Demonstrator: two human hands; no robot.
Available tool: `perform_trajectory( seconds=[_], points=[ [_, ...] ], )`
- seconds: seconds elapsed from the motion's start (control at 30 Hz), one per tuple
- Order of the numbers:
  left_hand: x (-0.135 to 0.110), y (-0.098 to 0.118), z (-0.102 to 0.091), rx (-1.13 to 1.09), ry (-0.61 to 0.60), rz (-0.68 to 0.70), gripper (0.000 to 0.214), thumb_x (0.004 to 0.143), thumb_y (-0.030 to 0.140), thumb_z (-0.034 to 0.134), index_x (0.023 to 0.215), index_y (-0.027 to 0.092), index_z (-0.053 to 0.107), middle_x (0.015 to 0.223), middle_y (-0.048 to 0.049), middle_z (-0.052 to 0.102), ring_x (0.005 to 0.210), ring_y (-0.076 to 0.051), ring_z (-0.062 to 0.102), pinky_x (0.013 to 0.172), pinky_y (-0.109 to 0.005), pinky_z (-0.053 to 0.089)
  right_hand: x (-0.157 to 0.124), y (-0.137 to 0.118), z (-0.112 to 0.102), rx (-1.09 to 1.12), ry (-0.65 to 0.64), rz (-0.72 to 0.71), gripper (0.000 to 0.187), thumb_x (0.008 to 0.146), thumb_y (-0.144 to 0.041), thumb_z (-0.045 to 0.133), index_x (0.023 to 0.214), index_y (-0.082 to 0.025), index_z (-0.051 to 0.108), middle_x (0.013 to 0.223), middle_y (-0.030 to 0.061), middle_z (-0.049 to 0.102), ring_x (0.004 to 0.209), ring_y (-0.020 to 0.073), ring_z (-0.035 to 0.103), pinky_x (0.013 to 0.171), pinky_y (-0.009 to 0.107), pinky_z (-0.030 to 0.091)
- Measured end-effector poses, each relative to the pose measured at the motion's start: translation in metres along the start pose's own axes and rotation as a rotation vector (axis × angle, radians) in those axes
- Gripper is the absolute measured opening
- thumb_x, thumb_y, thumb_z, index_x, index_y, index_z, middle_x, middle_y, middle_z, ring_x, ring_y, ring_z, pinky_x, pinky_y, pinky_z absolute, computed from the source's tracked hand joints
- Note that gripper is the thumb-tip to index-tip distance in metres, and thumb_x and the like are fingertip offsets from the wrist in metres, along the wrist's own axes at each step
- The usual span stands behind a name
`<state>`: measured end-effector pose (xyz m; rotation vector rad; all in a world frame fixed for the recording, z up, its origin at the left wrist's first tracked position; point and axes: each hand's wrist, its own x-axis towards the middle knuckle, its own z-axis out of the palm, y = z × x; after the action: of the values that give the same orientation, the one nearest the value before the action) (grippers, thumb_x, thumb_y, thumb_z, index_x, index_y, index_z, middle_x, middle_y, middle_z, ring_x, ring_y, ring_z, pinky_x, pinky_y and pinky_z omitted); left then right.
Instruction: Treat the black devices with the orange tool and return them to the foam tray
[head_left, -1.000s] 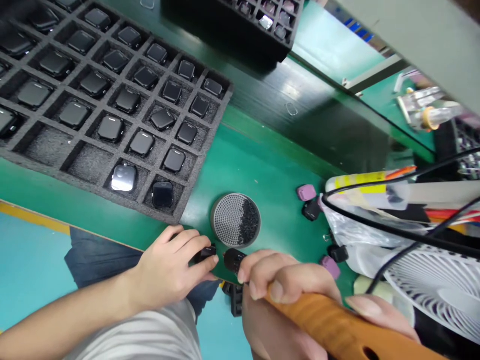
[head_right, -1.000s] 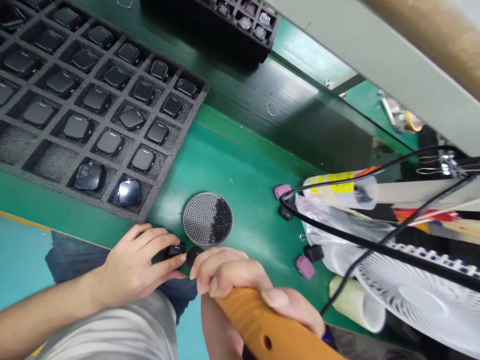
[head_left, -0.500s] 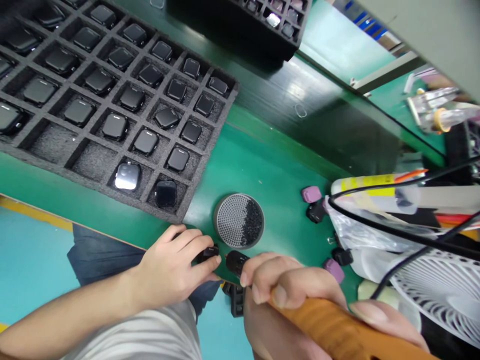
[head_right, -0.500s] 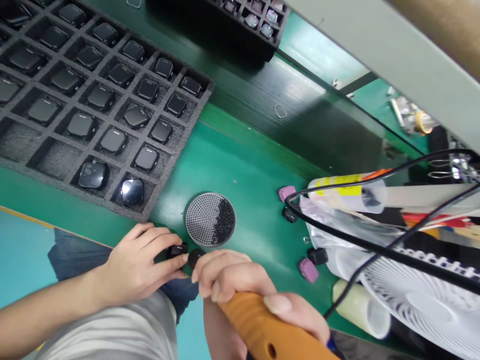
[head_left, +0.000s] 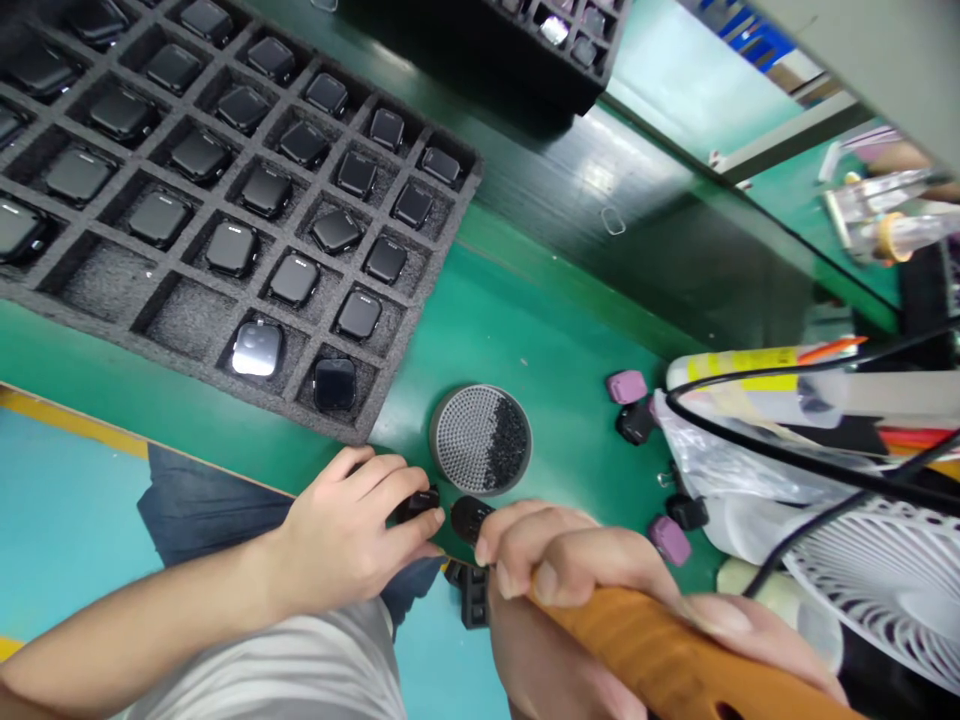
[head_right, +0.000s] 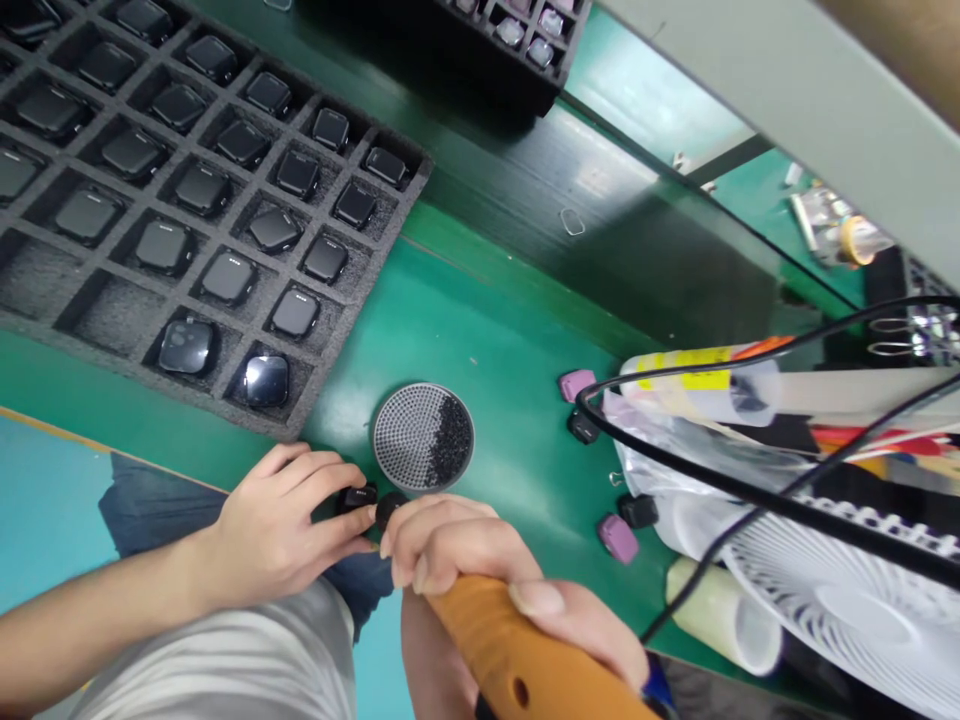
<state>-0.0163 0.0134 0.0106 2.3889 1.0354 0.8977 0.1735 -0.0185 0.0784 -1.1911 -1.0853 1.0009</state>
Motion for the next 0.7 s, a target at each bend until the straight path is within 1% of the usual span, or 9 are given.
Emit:
perform_trajectory(
  seconds=[0.1, 0.17, 0.27, 0.33, 0.4, 0.47, 0.57, 0.63, 0.7],
  points=[
    [0.001, 0.000, 0.000, -0.005, -0.005, 0.001, 0.014, 0.108, 0.035, 0.073, 0.117, 0.025, 0.077, 0.123, -0.0053, 0.077, 0.113, -0.024, 0.068, 0.096, -0.043, 0.045, 0.005, -0.011, 0.014, -0.036, 0.028, -0.115, 0.042, 0.101, -0.073, 0.048, 0.126, -0.044, 0.064, 0.086, 0.0044, 0.061, 0.073, 0.0299, 0.063, 0.068, 0.059, 0.057],
    [0.001, 0.000, 0.000, -0.006, -0.007, 0.002, 0.014, 0.108, 0.035, 0.073, 0.116, 0.025, 0.077, 0.122, -0.0053, 0.077, 0.113, -0.024, 0.068, 0.096, -0.043, 0.045, 0.011, -0.015, 0.019, -0.020, 0.012, -0.155, 0.039, 0.102, -0.067, 0.053, 0.131, -0.043, 0.063, 0.088, 0.0030, 0.064, 0.073, 0.0270, 0.063, 0.068, 0.054, 0.057],
    [0.000, 0.001, 0.000, -0.003, -0.004, -0.002, 0.014, 0.108, 0.035, 0.073, 0.117, 0.025, 0.077, 0.123, -0.0056, 0.076, 0.113, -0.024, 0.068, 0.096, -0.043, 0.045, 0.020, -0.016, 0.022, 0.044, 0.004, -0.166, 0.032, 0.104, -0.053, 0.057, 0.129, -0.036, 0.067, 0.089, 0.0016, 0.067, 0.071, 0.0228, 0.063, 0.064, 0.048, 0.057],
    [0.000, 0.001, 0.000, -0.001, -0.001, -0.001, 0.015, 0.108, 0.035, 0.073, 0.117, 0.025, 0.077, 0.123, -0.0058, 0.076, 0.112, -0.024, 0.068, 0.095, -0.043, 0.045, 0.023, -0.016, 0.022, 0.063, -0.003, -0.185, 0.027, 0.106, -0.047, 0.056, 0.128, -0.035, 0.068, 0.087, 0.0007, 0.067, 0.068, 0.0212, 0.063, 0.061, 0.045, 0.056],
    [0.000, 0.000, 0.001, 0.000, 0.000, -0.002, 0.015, 0.108, 0.036, 0.072, 0.117, 0.025, 0.077, 0.122, -0.0061, 0.077, 0.112, -0.024, 0.068, 0.095, -0.043, 0.045, 0.024, -0.016, 0.020, 0.046, -0.029, -0.175, 0.028, 0.107, -0.050, 0.056, 0.127, -0.036, 0.069, 0.087, 0.0004, 0.068, 0.068, 0.0211, 0.064, 0.062, 0.046, 0.057],
    [0.000, 0.000, 0.001, 0.003, -0.001, -0.004, 0.016, 0.108, 0.037, 0.073, 0.117, 0.025, 0.078, 0.123, -0.0063, 0.077, 0.111, -0.024, 0.068, 0.095, -0.043, 0.046, 0.023, -0.015, 0.018, 0.020, -0.067, -0.148, 0.031, 0.104, -0.056, 0.061, 0.128, -0.037, 0.069, 0.089, 0.0010, 0.069, 0.072, 0.0227, 0.067, 0.064, 0.049, 0.060],
    [0.000, -0.001, 0.002, 0.006, -0.004, -0.005, 0.017, 0.107, 0.040, 0.074, 0.116, 0.026, 0.078, 0.123, -0.0061, 0.076, 0.111, -0.025, 0.067, 0.096, -0.043, 0.045, 0.023, -0.014, 0.018, 0.029, -0.063, -0.140, 0.037, 0.100, -0.061, 0.068, 0.129, -0.038, 0.069, 0.091, -0.0002, 0.070, 0.073, 0.0224, 0.069, 0.066, 0.049, 0.061],
    [0.000, -0.001, 0.002, 0.011, -0.008, -0.001, 0.019, 0.107, 0.042, 0.075, 0.116, 0.026, 0.078, 0.123, -0.0058, 0.076, 0.110, -0.025, 0.067, 0.095, -0.043, 0.046, 0.024, -0.013, 0.018, 0.062, -0.038, -0.141, 0.042, 0.101, -0.067, 0.063, 0.129, -0.037, 0.069, 0.091, -0.0008, 0.069, 0.072, 0.0213, 0.068, 0.066, 0.048, 0.061],
    [0.000, -0.002, 0.000, 0.027, -0.014, -0.005, 0.023, 0.106, 0.044, 0.077, 0.119, 0.026, 0.078, 0.122, -0.0064, 0.076, 0.111, -0.025, 0.067, 0.095, -0.043, 0.047, 0.028, -0.014, 0.017, 0.099, -0.010, -0.175, 0.042, 0.103, -0.067, 0.057, 0.128, -0.035, 0.069, 0.091, -0.0010, 0.068, 0.070, 0.0204, 0.066, 0.064, 0.046, 0.060]
  ],
)
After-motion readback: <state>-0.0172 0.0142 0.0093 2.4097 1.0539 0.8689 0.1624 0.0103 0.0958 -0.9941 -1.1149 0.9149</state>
